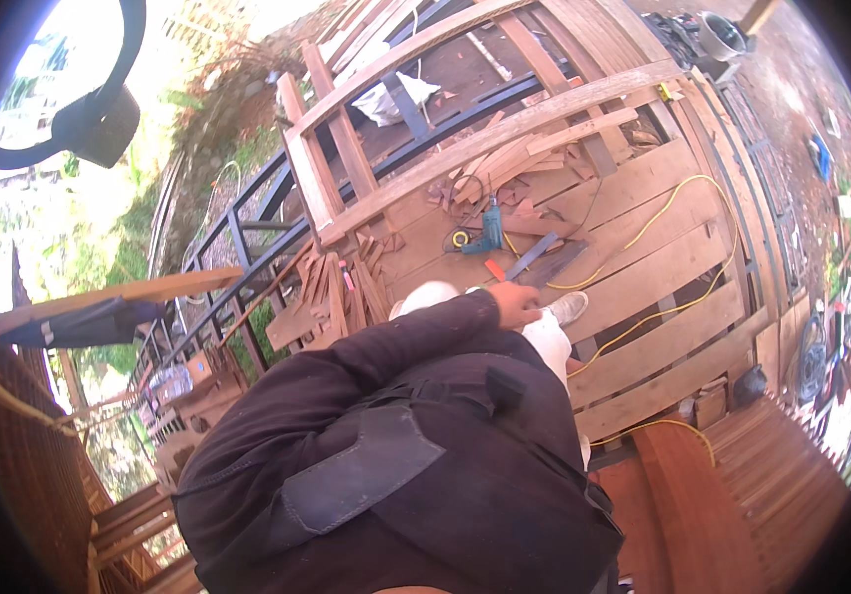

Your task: The person assembles a wooden structure by positioning planks, applying glue, and securing them with clamps. They repeatedly adjust and align the pieces to fit the frame.

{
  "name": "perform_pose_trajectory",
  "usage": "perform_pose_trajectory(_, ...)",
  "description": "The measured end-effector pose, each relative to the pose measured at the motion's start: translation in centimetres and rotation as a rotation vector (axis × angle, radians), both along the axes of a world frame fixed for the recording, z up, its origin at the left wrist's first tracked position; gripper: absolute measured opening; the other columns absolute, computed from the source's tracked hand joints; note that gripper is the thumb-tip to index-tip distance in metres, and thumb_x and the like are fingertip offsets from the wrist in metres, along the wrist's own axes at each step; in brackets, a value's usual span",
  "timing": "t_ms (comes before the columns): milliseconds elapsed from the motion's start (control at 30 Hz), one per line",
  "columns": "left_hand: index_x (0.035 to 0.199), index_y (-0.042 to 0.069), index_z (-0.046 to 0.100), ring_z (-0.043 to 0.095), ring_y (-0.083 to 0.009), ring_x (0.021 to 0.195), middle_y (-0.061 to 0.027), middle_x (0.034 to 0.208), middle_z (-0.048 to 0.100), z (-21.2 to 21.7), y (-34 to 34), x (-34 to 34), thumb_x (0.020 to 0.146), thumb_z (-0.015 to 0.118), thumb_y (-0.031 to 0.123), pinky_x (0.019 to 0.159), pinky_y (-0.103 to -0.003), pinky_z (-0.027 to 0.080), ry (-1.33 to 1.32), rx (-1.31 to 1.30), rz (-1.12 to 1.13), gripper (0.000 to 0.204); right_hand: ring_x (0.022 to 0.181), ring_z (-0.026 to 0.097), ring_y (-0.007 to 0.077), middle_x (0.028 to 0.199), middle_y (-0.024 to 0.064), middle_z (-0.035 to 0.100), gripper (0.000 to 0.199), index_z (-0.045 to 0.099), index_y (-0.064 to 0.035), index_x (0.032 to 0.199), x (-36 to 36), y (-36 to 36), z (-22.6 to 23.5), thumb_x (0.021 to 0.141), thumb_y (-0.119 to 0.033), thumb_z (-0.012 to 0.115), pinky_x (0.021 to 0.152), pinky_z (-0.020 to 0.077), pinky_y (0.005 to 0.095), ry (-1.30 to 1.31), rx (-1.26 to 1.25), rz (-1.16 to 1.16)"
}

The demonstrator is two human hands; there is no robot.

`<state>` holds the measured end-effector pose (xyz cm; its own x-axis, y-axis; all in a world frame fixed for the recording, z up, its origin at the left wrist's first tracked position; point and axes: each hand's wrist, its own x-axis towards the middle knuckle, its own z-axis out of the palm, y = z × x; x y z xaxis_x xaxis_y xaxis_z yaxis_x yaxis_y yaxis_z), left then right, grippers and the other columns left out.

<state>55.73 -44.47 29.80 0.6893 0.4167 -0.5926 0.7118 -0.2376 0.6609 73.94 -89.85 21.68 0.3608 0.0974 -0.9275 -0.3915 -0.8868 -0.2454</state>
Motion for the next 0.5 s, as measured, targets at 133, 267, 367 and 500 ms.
perform_pose_trajectory(133,0.116,0.008,0.072,0.07,-0.0404,0.103,-0.0206,0.108,0.074,-2.1,0.4,7.3,0.089,0.068,0.041,0.09,-0.048,0.055,-0.048,0.055,0.027,0.043,0.062,0.062,0.0251,0.076,0.0149,0.063,0.024,0.062,-0.003,0.089,8.3,-3.3,2.0,0.092,-0.026,0.058,0.055,0.0504,0.0379,-0.037,-0.058,0.01)
perform_pose_trajectory(267,0.112,0.007,0.074,0.071,-0.0384,0.104,-0.0212,0.108,0.074,-6.2,4.3,8.9,0.087,0.069,0.045,0.091,-0.046,0.055,-0.005,0.141,0.254,0.046,0.057,0.06,0.024,0.071,0.0136,0.062,0.022,0.061,-0.0038,0.085,16.8,-3.0,3.2,0.091,-0.025,0.058,0.051,0.0498,0.0377,-0.136,-0.024,0.002)
perform_pose_trajectory(367,0.112,0.007,0.075,0.072,-0.0369,0.105,-0.0219,0.11,0.074,-12.5,5.4,4.1,0.086,0.07,0.055,0.092,-0.044,0.055,0.213,0.133,0.342,0.056,0.052,0.059,0.0232,0.067,0.0127,0.06,0.022,0.06,-0.0043,0.083,24.4,1.7,3.3,0.091,-0.025,0.058,0.047,0.0493,0.0375,-0.21,0.054,-0.062)
perform_pose_trajectory(500,0.114,0.013,0.076,0.071,-0.0357,0.108,-0.0198,0.113,0.074,-11.7,6.2,3.7,0.086,0.068,0.05,0.093,-0.045,0.056,0.346,-0.01,0.015,0.047,0.055,0.056,0.0175,0.073,0.003,0.053,0.012,0.055,-0.009,0.101,34.4,11.1,1.5,0.096,-0.02,0.059,0.046,0.0463,0.0321,-0.26,0.33,-0.433)
